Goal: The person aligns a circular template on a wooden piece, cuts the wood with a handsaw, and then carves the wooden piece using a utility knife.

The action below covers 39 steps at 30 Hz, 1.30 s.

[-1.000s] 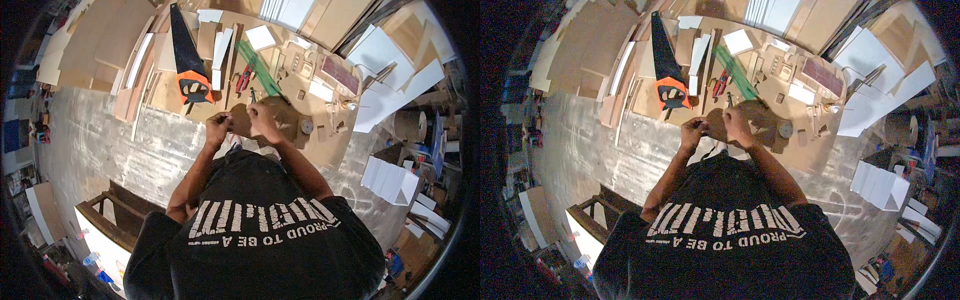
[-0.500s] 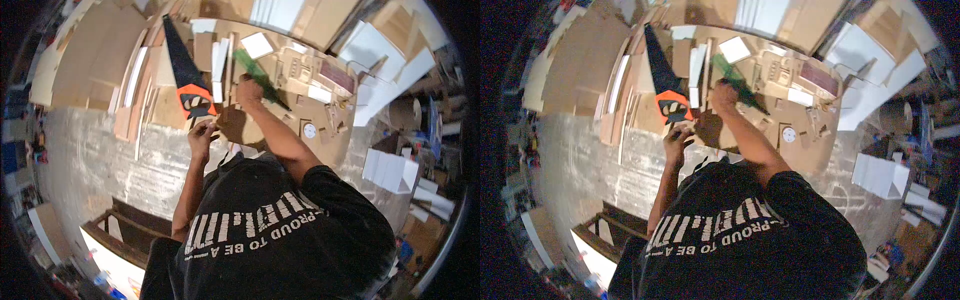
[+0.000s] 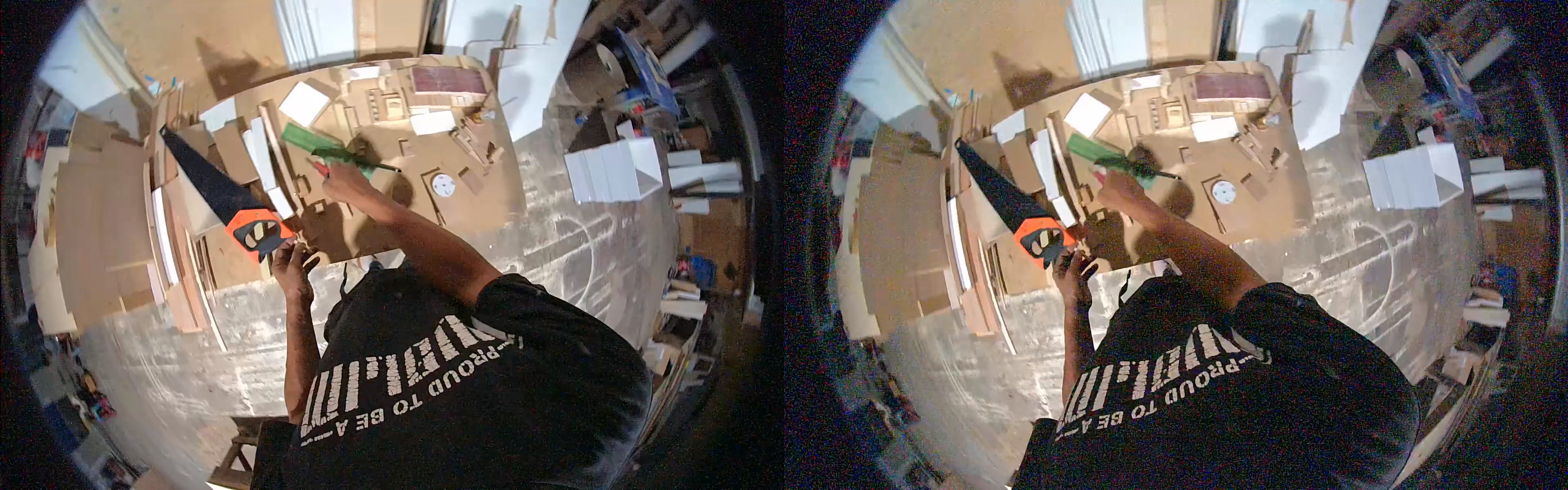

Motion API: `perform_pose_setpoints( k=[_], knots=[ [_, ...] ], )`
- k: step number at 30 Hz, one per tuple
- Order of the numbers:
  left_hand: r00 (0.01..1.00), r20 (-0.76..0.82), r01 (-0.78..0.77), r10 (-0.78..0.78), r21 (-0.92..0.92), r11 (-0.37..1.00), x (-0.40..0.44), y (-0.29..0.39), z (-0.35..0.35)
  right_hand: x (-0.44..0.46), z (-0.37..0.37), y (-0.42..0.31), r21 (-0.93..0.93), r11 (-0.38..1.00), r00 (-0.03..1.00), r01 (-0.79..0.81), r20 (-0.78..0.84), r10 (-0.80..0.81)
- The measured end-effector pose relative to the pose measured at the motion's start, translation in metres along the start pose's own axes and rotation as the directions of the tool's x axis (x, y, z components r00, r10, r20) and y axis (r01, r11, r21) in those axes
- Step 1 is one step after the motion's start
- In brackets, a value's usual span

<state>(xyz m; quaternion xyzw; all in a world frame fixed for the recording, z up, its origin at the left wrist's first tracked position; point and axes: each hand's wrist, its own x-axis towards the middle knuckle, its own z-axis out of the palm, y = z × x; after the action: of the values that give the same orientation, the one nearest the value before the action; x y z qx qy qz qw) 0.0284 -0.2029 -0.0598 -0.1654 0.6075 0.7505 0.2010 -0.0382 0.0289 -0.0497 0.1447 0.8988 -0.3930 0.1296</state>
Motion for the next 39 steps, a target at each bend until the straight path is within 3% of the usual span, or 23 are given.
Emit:
perform_pose_setpoints(
  k=[2,3,6,8,10,12,14,15,18,21,24,28,31,34,39],
  knots=[
    [0.997,0.083,-0.007,0.002,0.060,0.998,0.004,0.002,0.018,-0.027,-0.014,0.014,0.120,0.993,1.000,0.016,0.000,-0.016],
    [0.990,0.141,-0.021,0.007,0.101,0.995,0.006,0.002,0.026,-0.029,0.002,0.048,0.112,0.977,0.981,0.180,-0.098,-0.170],
    [0.952,0.307,-0.071,0.013,0.179,0.981,0.009,-0.013,0.056,-0.100,-0.033,0.054,0.518,0.848,0.993,0.116,-0.068,-0.095],
    [0.904,0.428,-0.110,0.015,0.198,0.974,0.004,-0.027,0.082,-0.121,-0.011,0.114,0.383,0.821,0.879,0.424,-0.393,-0.270],
    [0.888,0.443,0.020,-0.125,0.236,0.972,-0.021,-0.032,0.116,-0.172,-0.031,0.130,0.644,0.712,0.936,0.282,-0.347,-0.057],
    [0.828,0.555,-0.166,-0.082,0.382,0.909,-0.037,-0.054,0.147,-0.231,-0.057,0.146,0.894,0.446,0.972,-0.053,-0.057,0.229],
    [0.787,0.612,-0.203,-0.078,0.376,0.904,-0.061,-0.082,0.180,-0.276,-0.059,0.184,0.975,0.210,0.944,-0.068,-0.005,0.329],
    [0.767,0.637,-0.222,-0.071,0.368,0.903,-0.072,-0.097,0.200,-0.302,-0.070,0.187,0.975,0.204,0.912,-0.092,0.000,0.411],
    [0.597,0.781,-0.635,0.183,0.321,0.703,-0.091,-0.166,0.272,-0.387,-0.072,0.249,0.976,0.204,0.799,-0.081,-0.059,0.599],
    [0.573,0.759,-0.754,0.310,0.340,0.562,-0.096,-0.202,0.329,-0.445,-0.076,0.281,0.963,0.250,0.753,-0.103,-0.089,0.652],
    [0.565,0.694,-0.815,0.447,0.387,0.431,-0.085,-0.232,0.383,-0.488,-0.077,0.310,0.961,0.249,0.717,-0.119,-0.090,0.691],
    [0.556,0.644,-0.828,0.525,0.378,0.413,-0.061,-0.258,0.427,-0.534,-0.062,0.349,0.964,0.256,0.723,-0.078,-0.122,0.680],
    [0.587,0.630,-0.810,0.509,0.454,0.372,-0.049,-0.274,0.440,-0.550,-0.072,0.354,0.957,0.228,0.707,-0.179,-0.036,0.706],
    [0.507,0.676,-0.857,0.534,0.464,0.226,-0.047,-0.276,0.436,-0.553,-0.074,0.368,0.939,0.273,0.727,-0.209,-0.037,0.686],
    [0.580,0.642,-0.814,0.501,0.442,0.376,-0.050,-0.271,0.429,-0.532,-0.078,0.380,0.949,0.293,0.773,-0.117,-0.098,0.627]
  ],
)
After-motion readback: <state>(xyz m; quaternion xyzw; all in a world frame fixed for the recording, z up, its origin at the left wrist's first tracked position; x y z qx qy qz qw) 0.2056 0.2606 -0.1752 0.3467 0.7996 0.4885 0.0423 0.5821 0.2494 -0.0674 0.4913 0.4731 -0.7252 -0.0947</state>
